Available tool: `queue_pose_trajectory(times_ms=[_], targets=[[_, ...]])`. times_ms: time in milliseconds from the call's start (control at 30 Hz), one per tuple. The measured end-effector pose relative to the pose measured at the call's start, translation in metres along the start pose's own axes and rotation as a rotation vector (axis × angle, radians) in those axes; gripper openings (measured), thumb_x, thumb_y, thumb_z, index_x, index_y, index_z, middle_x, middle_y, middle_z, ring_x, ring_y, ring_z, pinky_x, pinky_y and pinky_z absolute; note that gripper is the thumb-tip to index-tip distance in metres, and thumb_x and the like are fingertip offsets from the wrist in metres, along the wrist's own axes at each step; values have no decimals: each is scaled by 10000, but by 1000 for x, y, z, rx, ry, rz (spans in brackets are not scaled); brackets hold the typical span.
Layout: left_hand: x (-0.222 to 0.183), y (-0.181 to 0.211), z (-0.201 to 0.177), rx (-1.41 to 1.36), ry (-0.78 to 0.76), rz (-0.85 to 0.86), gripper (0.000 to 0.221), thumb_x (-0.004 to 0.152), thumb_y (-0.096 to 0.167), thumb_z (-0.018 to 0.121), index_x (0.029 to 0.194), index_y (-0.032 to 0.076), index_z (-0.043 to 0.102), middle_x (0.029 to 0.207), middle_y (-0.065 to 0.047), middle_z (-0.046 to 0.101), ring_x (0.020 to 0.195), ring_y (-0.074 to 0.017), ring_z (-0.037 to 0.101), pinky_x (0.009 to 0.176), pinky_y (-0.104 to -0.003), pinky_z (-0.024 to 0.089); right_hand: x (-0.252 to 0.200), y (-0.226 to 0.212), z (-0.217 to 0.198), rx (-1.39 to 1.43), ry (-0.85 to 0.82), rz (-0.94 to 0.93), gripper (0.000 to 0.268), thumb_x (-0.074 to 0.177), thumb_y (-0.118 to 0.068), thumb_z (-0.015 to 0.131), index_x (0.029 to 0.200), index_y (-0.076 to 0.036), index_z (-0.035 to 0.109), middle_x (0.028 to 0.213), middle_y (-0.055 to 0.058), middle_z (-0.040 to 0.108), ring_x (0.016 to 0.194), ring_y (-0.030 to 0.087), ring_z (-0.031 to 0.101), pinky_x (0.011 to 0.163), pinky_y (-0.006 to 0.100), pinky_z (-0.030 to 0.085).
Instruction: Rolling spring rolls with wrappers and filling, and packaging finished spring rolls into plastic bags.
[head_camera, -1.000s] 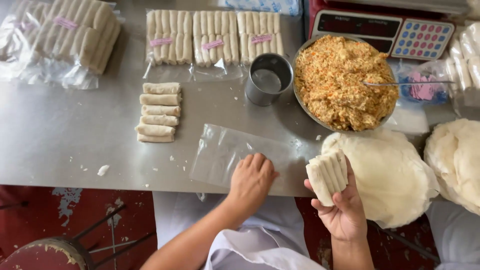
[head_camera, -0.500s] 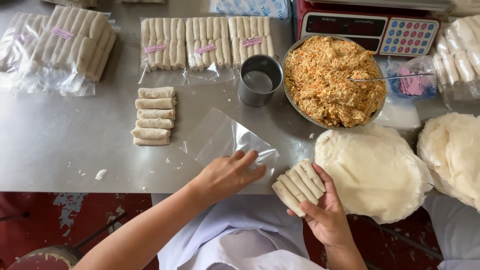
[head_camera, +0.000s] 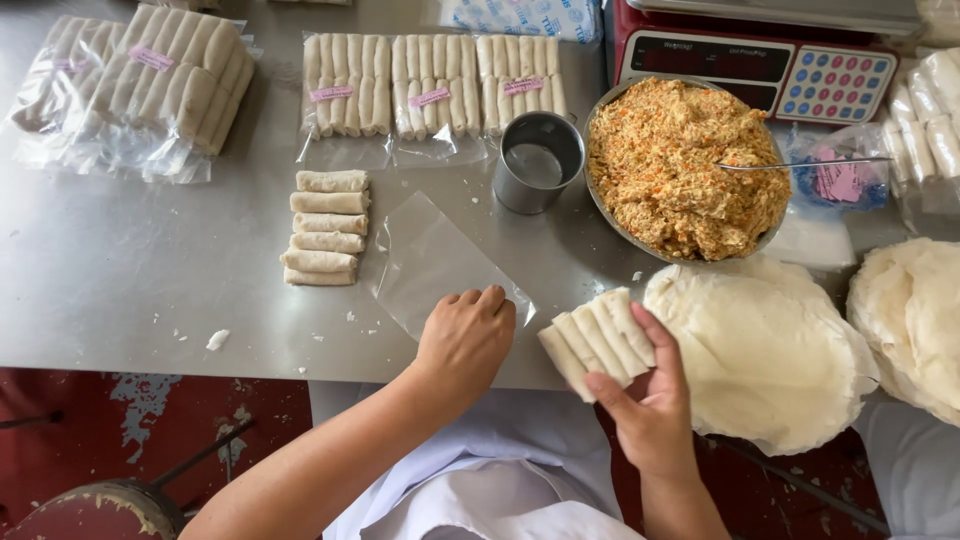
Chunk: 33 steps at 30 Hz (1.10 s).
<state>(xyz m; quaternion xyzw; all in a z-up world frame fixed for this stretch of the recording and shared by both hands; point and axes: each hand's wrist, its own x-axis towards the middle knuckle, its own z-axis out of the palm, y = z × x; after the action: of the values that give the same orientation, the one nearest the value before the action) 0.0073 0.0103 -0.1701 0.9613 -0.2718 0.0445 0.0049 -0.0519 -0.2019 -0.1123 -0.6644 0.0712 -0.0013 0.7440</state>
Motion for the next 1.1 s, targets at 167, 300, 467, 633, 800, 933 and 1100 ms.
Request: queue_pose_trajectory(times_ms=[167, 300, 467, 633, 800, 933, 1100], targets=[[6, 1, -6, -220, -115, -95, 229, 716, -77, 626, 840, 112, 592, 940, -66, 548, 506, -289, 607, 364, -431, 439, 3, 42, 15, -203, 91, -437, 749, 817, -107, 732, 1471, -18, 378, 1469, 207, 476, 1359, 290, 498, 1143, 411, 452], [16, -6, -29, -393, -288, -152, 226, 778, -91, 596, 930, 76, 589, 1013, -78, 549, 621, -357, 655, 502, -475, 530, -1, 46, 36, -173, -220, 141, 763, 757, -128, 761, 1465, -124, 476, 1411, 80, 555, 1272, 190, 586, 1041, 330, 508], [27, 9, -28, -376, -203, -55, 237, 815, -15, 607, 1043, 46, 622, 1075, -105, 551, 660, -361, 693, 532, -485, 562, -9, 36, 37, -120, -53, 22, 760, 758, -127, 759, 1449, -98, 446, 1369, 166, 585, 1111, 260, 664, 870, 368, 604], [26, 47, -8, -143, -227, 0, 271, 835, 133, 662, 1102, 122, 707, 1086, -82, 535, 604, -221, 663, 411, -397, 560, 24, 34, 18, -394, -253, 326, 772, 691, -101, 757, 1419, -149, 505, 1137, 72, 727, 969, 143, 668, 792, 294, 551], [5, 63, -21, -74, 423, -55, 469, 838, 103, 549, 1271, -54, 635, 1496, -262, 432, 410, -278, 583, 269, -394, 381, 44, 10, 32, 34, -44, 221, 805, 721, 112, 684, 1470, -76, 455, 1419, 185, 598, 1270, 250, 587, 1055, 362, 485], [-2, 66, -18, -198, 316, -84, 390, 816, 92, 564, 1178, -20, 657, 1512, -286, 400, 384, -282, 577, 248, -421, 418, 44, 19, 29, -257, -411, 191, 887, 704, -175, 789, 1499, -66, 412, 1497, 69, 528, 1340, 142, 515, 1065, 268, 429], [-9, 65, -31, -81, 291, -25, 501, 848, 109, 559, 1334, -2, 607, 1558, -260, 345, 429, -218, 560, 297, -367, 420, 44, 9, 46, -519, -386, 93, 574, 924, -158, 410, 1496, -143, 462, 1396, 1, 605, 1165, 96, 621, 1013, 228, 451]])
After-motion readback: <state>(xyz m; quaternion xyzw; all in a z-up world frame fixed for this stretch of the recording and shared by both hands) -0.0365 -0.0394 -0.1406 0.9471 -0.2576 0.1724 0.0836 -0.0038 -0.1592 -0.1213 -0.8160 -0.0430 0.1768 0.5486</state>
